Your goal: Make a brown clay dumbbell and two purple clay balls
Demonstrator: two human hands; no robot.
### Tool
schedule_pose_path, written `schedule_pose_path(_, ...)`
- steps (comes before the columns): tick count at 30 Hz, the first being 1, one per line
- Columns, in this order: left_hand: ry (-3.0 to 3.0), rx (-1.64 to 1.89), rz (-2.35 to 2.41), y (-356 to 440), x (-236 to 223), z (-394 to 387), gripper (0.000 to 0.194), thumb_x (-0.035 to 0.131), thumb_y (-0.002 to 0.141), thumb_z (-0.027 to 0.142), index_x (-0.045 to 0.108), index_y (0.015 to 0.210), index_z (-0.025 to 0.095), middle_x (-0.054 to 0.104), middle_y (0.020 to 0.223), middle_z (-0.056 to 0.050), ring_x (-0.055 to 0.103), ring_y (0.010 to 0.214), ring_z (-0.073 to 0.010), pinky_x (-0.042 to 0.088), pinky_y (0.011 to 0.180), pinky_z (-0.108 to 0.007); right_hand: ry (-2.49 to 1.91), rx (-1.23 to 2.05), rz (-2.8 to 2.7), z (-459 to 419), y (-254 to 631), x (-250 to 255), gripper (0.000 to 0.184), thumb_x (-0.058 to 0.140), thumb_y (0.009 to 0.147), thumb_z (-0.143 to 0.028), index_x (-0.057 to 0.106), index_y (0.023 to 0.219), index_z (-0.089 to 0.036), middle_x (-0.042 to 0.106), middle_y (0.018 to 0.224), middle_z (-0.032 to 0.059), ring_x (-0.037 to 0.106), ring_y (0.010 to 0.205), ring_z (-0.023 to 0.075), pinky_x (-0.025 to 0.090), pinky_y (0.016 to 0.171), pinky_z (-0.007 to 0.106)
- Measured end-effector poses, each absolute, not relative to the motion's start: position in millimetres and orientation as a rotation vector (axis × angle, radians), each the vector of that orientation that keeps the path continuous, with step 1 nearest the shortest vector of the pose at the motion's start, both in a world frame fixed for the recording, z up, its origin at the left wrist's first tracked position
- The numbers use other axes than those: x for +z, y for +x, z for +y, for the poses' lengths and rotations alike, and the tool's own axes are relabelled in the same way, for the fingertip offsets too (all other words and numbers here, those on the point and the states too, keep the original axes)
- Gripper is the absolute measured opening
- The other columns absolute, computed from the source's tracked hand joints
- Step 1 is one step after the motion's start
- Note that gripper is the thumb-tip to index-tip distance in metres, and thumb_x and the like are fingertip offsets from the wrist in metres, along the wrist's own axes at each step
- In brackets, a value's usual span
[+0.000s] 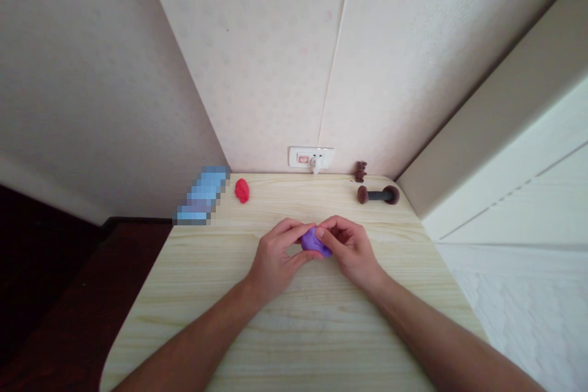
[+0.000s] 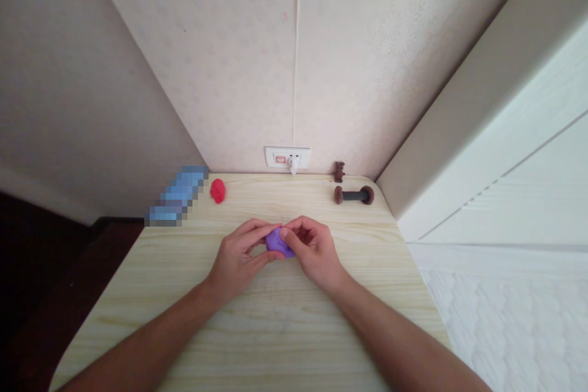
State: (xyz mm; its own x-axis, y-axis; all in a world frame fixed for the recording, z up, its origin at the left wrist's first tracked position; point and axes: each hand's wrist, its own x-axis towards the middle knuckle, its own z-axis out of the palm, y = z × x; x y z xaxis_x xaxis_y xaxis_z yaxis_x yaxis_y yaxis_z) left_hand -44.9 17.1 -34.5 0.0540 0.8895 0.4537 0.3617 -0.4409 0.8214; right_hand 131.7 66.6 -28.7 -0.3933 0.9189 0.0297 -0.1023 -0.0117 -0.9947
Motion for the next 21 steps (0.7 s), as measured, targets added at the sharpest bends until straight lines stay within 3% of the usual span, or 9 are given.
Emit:
schedule_pose_path(7,1.61,1.388,1.208,-40.2,-35.9,19.0,0.029,0.079,0.082,0.024,0.077,0.11,0.021,0.069,0.098,-0.006,0.066,0.09,-0.0187,0.056,0.079,-0.029,-0.917,1.548,-1.378,65.4,131.0,-29.8,0.027,0.075,0.084,-0.045,0.069,0.079,-0.019,0.063,0.068,-0.0011,0.052,0.059,0.0111,0.041,0.055,0.024)
schedule_pose_path(10,1.319,1.44,1.179,-39.6,-33.2,22.7,0.027,0.084,0.076,0.027,0.078,0.101,0.018,0.071,0.097,-0.006,0.068,0.09,-0.0186,0.057,0.079,-0.029,-0.832,1.515,-1.45,62.1,132.6,-30.9,0.027,0.075,0.085,-0.04,0.07,0.106,-0.024,0.07,0.091,0.0026,0.062,0.077,0.0151,0.052,0.07,0.028)
schedule_pose_path(13,1.133,1.459,1.177,-41.5,-30.8,26.2,0.03,0.087,0.072,0.032,0.077,0.094,0.015,0.074,0.092,-0.006,0.07,0.084,-0.0188,0.057,0.078,-0.03,-0.76,1.413,-1.611,60.5,134.1,-33.6,0.054,0.082,0.08,-0.032,0.062,0.129,-0.027,0.07,0.111,0.0061,0.066,0.094,0.0185,0.055,0.088,0.034)
schedule_pose_path(15,1.107,1.439,1.172,-42.9,-30.5,27.5,0.031,0.086,0.072,0.035,0.076,0.093,0.014,0.075,0.089,-0.006,0.071,0.08,-0.0191,0.057,0.077,-0.031,-0.783,1.348,-1.667,60.5,134.2,-34.7,0.054,0.085,0.076,-0.03,0.065,0.126,-0.024,0.072,0.108,0.0067,0.066,0.093,0.0188,0.056,0.088,0.034)
schedule_pose_path(21,1.056,1.381,1.144,-42.5,-29.7,26.9,0.033,0.086,0.073,0.039,0.077,0.089,0.012,0.078,0.083,-0.007,0.07,0.076,-0.0188,0.057,0.072,-0.029,-0.806,1.448,-1.603,61.5,132.6,-29.8,0.028,0.081,0.081,-0.035,0.074,0.104,-0.02,0.078,0.096,0.0066,0.07,0.085,0.0182,0.057,0.083,0.032)
